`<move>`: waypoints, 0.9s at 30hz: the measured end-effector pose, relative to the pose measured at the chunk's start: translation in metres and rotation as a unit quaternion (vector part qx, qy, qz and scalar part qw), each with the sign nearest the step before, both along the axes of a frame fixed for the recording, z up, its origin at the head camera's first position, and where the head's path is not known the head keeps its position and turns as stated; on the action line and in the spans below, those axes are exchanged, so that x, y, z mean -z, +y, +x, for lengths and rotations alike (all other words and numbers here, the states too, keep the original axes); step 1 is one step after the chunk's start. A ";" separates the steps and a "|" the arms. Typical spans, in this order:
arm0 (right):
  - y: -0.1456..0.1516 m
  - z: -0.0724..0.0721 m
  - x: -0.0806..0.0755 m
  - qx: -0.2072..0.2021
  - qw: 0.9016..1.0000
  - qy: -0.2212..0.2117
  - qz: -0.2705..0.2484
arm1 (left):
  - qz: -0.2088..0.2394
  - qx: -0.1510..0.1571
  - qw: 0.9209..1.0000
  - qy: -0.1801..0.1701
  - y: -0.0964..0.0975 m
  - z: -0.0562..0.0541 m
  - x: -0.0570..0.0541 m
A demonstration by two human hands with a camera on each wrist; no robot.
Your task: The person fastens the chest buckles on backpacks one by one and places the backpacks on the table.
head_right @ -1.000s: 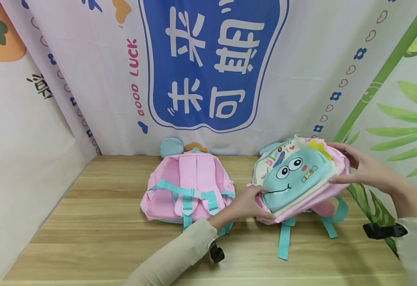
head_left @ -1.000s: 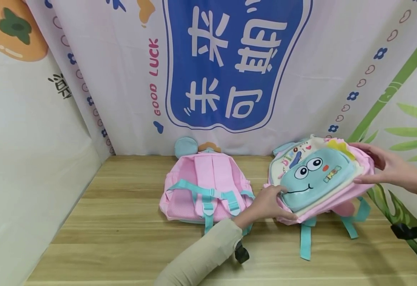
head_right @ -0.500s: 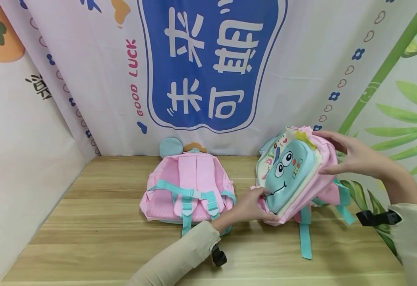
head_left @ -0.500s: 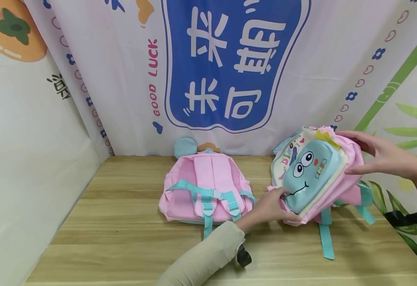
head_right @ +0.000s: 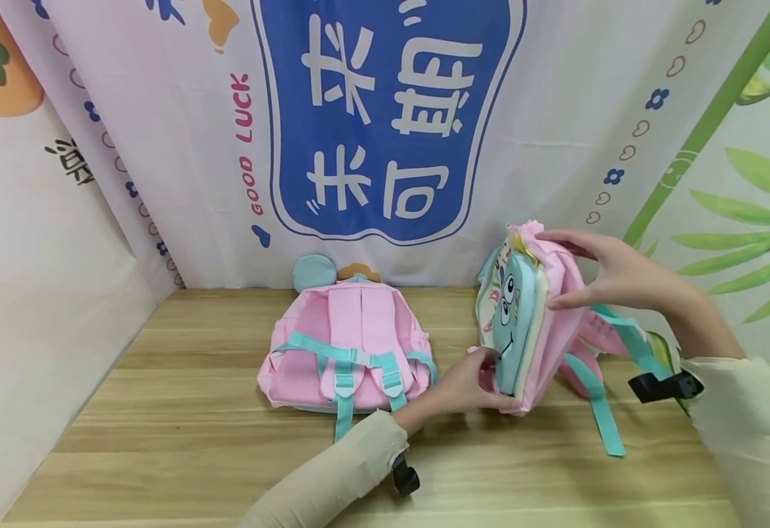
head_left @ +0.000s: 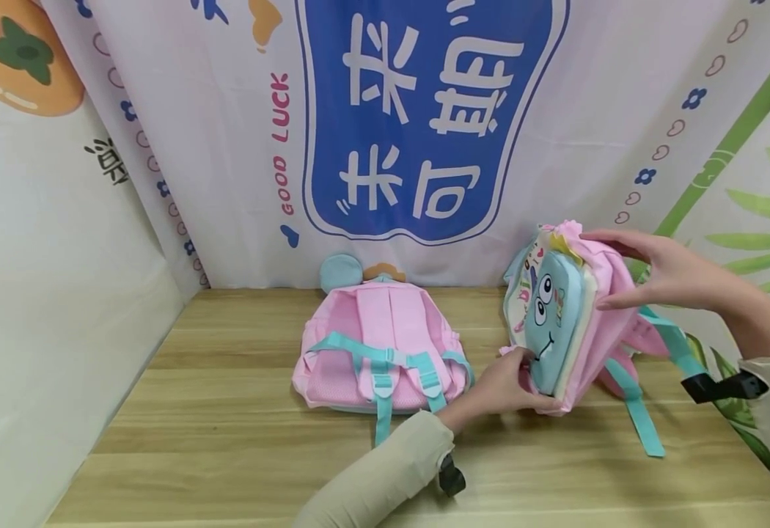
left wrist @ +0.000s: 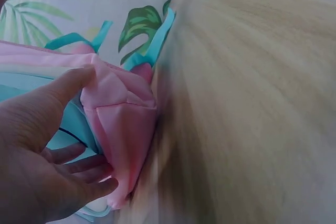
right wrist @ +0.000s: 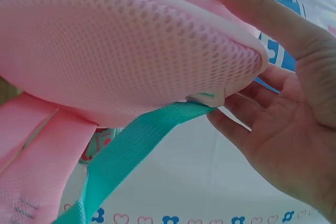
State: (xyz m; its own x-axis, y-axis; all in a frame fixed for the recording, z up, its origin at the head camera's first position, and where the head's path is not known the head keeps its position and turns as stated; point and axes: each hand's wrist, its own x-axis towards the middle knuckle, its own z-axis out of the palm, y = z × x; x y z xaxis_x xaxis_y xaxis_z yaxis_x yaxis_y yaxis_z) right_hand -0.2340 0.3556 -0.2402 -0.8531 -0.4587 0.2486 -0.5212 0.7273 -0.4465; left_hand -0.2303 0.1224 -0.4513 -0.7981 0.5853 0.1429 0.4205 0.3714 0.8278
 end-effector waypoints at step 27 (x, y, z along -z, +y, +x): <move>-0.042 -0.002 0.002 -0.051 0.998 -0.032 -0.003 | 0.121 -0.023 0.984 0.132 -0.055 -0.022 -0.122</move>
State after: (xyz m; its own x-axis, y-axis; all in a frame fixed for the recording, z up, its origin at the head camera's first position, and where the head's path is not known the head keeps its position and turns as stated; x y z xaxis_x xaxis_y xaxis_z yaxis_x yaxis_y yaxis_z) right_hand -0.2364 0.3137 -0.2420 -0.8161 -0.5425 0.1991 -0.5630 0.6687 -0.4857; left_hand -0.2524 0.0674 -0.3290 -0.7400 0.4723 0.4790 0.6194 0.2007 0.7590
